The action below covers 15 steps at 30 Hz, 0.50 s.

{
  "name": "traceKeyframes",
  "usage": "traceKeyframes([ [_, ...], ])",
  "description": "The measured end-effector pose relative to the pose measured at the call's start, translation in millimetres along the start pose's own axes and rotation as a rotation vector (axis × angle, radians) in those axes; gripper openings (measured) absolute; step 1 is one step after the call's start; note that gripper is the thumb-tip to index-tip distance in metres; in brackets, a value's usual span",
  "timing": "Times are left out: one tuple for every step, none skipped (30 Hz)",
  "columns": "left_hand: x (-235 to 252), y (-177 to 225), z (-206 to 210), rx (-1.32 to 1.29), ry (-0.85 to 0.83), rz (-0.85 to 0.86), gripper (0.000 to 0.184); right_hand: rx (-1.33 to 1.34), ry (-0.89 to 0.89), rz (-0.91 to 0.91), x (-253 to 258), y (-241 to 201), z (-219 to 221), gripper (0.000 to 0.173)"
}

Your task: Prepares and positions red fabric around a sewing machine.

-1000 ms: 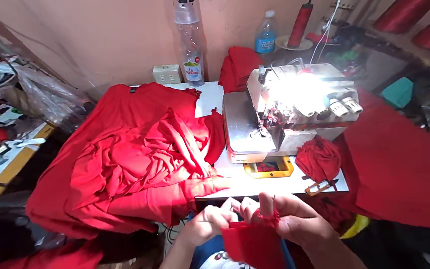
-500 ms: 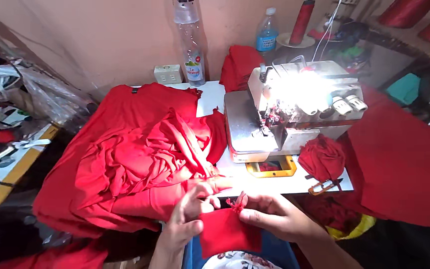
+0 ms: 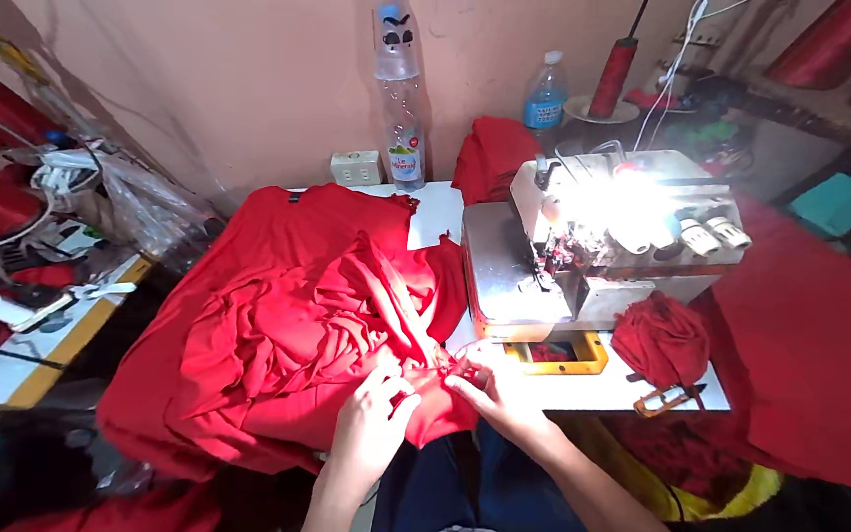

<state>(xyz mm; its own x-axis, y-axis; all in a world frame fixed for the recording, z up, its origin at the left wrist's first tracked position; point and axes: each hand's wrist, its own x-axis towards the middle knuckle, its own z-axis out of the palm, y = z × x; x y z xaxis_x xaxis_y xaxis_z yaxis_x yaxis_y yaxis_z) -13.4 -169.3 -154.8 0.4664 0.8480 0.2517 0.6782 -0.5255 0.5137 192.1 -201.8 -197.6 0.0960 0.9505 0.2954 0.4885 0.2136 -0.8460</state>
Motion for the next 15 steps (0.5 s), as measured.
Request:
traceKeyframes([
  [0.3, -0.2, 1.5, 0.012, 0.003, -0.002, 0.020, -0.003, -0.031, 0.035, 0.1, -2.4, -0.9, 0.023],
  [0.1, 0.3, 2.7, 0.019, 0.031, 0.004, 0.019, -0.001, -0.033, 0.041, 0.0, -3.9, -1.4, 0.022],
  [-0.9, 1.1, 3.2, 0.013, 0.066, 0.014, 0.019, 0.007, -0.012, 0.025, -0.9, -4.6, -1.7, 0.021],
  [-2.8, 1.4, 3.5, 0.005, 0.101, 0.027, 0.018, 0.022, 0.030, -0.013, -2.2, -3.5, -1.1, 0.020],
  [-5.3, 1.7, 4.1, 0.000, 0.145, 0.045, 0.018, 0.044, 0.064, -0.051, -3.7, -2.6, -1.2, 0.019],
  [-8.0, 2.6, 4.6, -0.015, 0.195, 0.073, 0.018, 0.061, 0.098, -0.094, -5.7, -2.4, -1.6, 0.018],
  [-10.8, 4.7, 4.5, -0.043, 0.240, 0.109, 0.017, 0.052, 0.150, -0.161, -6.9, -2.9, -2.2, 0.017],
  [-13.8, 8.6, 4.1, -0.076, 0.283, 0.143, 0.015, 0.019, 0.216, -0.241, -7.1, -3.4, -2.6, 0.014],
  [-16.8, 14.1, 3.2, -0.112, 0.317, 0.173, 0.013, -0.035, 0.285, -0.314, -7.0, -4.5, -3.5, 0.011],
  [-19.7, 21.0, 2.7, -0.139, 0.348, 0.187, 0.012, -0.104, 0.358, -0.373, -7.5, -6.3, -5.1, 0.011],
  [-21.3, 28.5, 3.5, -0.154, 0.381, 0.183, 0.011, -0.185, 0.428, -0.409, -8.5, -9.2, -8.2, 0.012],
  [-20.6, 35.1, 5.3, -0.152, 0.410, 0.167, 0.013, -0.259, 0.492, -0.427, -9.0, -12.0, -12.5, 0.014],
  [-16.6, 40.7, 7.7, -0.131, 0.432, 0.152, 0.015, -0.300, 0.552, -0.437, -8.0, -12.1, -17.6, 0.016],
  [-8.9, 45.0, 9.5, -0.116, 0.441, 0.156, 0.017, -0.311, 0.613, -0.440, -5.9, -9.5, -22.4, 0.017],
  [2.4, 48.9, 11.0, -0.106, 0.441, 0.184, 0.018, -0.288, 0.674, -0.431, -3.4, -5.4, -26.9, 0.018],
])
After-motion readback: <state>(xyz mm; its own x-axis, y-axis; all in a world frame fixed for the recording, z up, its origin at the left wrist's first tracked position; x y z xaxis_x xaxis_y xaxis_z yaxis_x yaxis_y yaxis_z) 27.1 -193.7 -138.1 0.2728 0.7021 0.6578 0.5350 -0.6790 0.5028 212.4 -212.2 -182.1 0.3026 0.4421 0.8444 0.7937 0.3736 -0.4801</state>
